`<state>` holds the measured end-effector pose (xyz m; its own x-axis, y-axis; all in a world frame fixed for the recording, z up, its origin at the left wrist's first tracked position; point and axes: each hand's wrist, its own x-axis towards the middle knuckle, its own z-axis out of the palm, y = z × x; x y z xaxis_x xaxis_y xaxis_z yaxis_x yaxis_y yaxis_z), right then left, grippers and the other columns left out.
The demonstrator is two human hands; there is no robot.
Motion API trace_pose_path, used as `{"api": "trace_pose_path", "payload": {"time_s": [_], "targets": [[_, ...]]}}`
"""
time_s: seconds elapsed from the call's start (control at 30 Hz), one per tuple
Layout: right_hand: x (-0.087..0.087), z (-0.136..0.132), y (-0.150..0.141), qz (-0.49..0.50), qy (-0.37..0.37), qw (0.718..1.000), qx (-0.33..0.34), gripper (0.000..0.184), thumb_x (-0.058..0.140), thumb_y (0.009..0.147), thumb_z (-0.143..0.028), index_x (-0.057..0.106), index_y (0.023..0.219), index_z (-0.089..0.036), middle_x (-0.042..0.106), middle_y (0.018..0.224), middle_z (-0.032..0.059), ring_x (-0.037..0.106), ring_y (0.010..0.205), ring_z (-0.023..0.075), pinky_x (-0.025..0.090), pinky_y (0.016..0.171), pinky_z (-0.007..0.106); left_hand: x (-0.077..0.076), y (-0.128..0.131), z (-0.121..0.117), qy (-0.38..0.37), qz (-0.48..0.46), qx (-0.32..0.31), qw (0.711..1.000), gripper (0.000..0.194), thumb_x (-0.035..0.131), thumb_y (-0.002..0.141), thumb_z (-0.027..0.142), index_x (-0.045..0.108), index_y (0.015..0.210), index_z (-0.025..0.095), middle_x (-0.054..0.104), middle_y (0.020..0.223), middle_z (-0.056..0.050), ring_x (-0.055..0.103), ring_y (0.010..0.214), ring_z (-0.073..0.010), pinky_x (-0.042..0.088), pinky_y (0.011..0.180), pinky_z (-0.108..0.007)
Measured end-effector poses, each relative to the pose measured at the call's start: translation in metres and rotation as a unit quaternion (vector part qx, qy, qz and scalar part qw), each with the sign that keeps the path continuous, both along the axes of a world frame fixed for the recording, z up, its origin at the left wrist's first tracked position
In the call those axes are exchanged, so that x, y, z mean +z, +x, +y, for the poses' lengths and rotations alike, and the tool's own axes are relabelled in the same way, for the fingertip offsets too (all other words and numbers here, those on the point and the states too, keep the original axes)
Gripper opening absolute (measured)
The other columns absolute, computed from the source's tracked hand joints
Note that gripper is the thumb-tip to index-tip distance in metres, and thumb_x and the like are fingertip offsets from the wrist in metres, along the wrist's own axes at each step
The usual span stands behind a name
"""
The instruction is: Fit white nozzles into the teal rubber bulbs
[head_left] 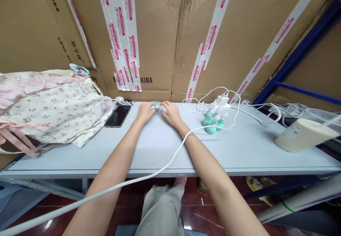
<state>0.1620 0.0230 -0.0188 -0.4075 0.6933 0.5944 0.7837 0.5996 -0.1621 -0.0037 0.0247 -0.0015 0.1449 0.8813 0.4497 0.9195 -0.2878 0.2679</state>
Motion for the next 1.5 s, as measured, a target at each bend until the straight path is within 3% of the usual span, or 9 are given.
{"api": "trace_pose_path", "payload": {"time_s": [0.23, 0.4, 0.5, 0.6, 0.7, 0.83, 1.13, 1.5], "targets": [[-0.003, 0.002, 0.005, -0.027, 0.000, 1.000, -0.015, 0.020, 0.053, 0.088, -0.029, 0.061, 0.103, -0.019, 0.066, 0.104, 0.0088, 0.058, 0.097, 0.0223, 0.037, 0.080, 0.031, -0.001, 0.005, -0.003, -0.025, -0.010, -0.065, 0.998, 0.021, 0.056, 0.078, 0.034, 0.070, 0.091, 0.026, 0.072, 0.091, -0.006, 0.063, 0.090, -0.0243, 0.043, 0.075, -0.029], [-0.002, 0.006, 0.013, 0.095, -0.038, 0.995, -0.023, 0.020, 0.053, 0.088, -0.030, 0.060, 0.104, -0.021, 0.068, 0.101, 0.0034, 0.063, 0.080, 0.0154, 0.039, 0.076, 0.026, -0.003, 0.006, 0.001, -0.022, -0.109, -0.094, 0.989, 0.020, 0.057, 0.077, 0.038, 0.070, 0.079, 0.023, 0.072, 0.085, -0.003, 0.063, 0.083, -0.0206, 0.042, 0.074, -0.027], [-0.002, 0.013, 0.023, 0.200, -0.054, 0.974, -0.090, 0.023, 0.052, 0.087, -0.034, 0.061, 0.103, -0.022, 0.069, 0.098, 0.0015, 0.063, 0.078, 0.0147, 0.041, 0.073, 0.026, -0.005, 0.001, 0.008, -0.005, -0.183, -0.079, 0.980, 0.023, 0.059, 0.076, 0.040, 0.069, 0.073, 0.020, 0.072, 0.079, -0.003, 0.062, 0.077, -0.0185, 0.041, 0.072, -0.025], [-0.004, 0.021, 0.037, 0.244, -0.063, 0.952, -0.174, 0.024, 0.054, 0.084, -0.037, 0.064, 0.097, -0.019, 0.068, 0.097, 0.0042, 0.061, 0.087, 0.0178, 0.040, 0.077, 0.028, -0.007, -0.004, 0.014, 0.005, -0.225, -0.060, 0.973, 0.026, 0.061, 0.074, 0.042, 0.070, 0.075, 0.018, 0.070, 0.072, -0.003, 0.061, 0.072, -0.0178, 0.041, 0.069, -0.025], [-0.006, 0.025, 0.047, 0.232, -0.103, 0.944, -0.210, 0.021, 0.060, 0.080, -0.034, 0.066, 0.094, -0.019, 0.067, 0.099, 0.0053, 0.058, 0.094, 0.0192, 0.039, 0.081, 0.028, -0.010, -0.007, 0.018, 0.002, -0.240, -0.058, 0.969, 0.028, 0.062, 0.074, 0.043, 0.071, 0.083, 0.018, 0.069, 0.068, -0.003, 0.061, 0.071, -0.0176, 0.040, 0.068, -0.024], [-0.008, 0.025, 0.047, 0.167, -0.192, 0.941, -0.222, 0.021, 0.063, 0.079, -0.035, 0.067, 0.095, -0.023, 0.069, 0.095, 0.0019, 0.060, 0.088, 0.0179, 0.038, 0.075, 0.028, -0.010, -0.007, 0.019, 0.000, -0.242, -0.060, 0.968, 0.029, 0.062, 0.074, 0.044, 0.071, 0.084, 0.018, 0.069, 0.067, -0.003, 0.060, 0.069, -0.0173, 0.040, 0.067, -0.024], [-0.014, 0.018, 0.038, 0.011, -0.137, 0.959, -0.246, 0.019, 0.058, 0.084, -0.031, 0.065, 0.098, -0.021, 0.069, 0.101, 0.0078, 0.058, 0.096, 0.0218, 0.030, 0.082, 0.034, -0.006, -0.004, 0.013, -0.009, -0.239, -0.066, 0.969, 0.027, 0.061, 0.075, 0.042, 0.070, 0.081, 0.017, 0.068, 0.065, -0.001, 0.060, 0.068, -0.0155, 0.039, 0.065, -0.023], [-0.017, 0.018, 0.036, 0.034, -0.124, 0.961, -0.246, 0.014, 0.058, 0.084, -0.028, 0.062, 0.095, -0.020, 0.070, 0.092, 0.0045, 0.060, 0.091, 0.0210, 0.025, 0.078, 0.033, -0.004, 0.002, 0.007, -0.020, -0.198, -0.075, 0.977, 0.023, 0.060, 0.076, 0.041, 0.066, 0.070, 0.019, 0.069, 0.066, -0.001, 0.061, 0.070, -0.0168, 0.038, 0.067, -0.024]]}}
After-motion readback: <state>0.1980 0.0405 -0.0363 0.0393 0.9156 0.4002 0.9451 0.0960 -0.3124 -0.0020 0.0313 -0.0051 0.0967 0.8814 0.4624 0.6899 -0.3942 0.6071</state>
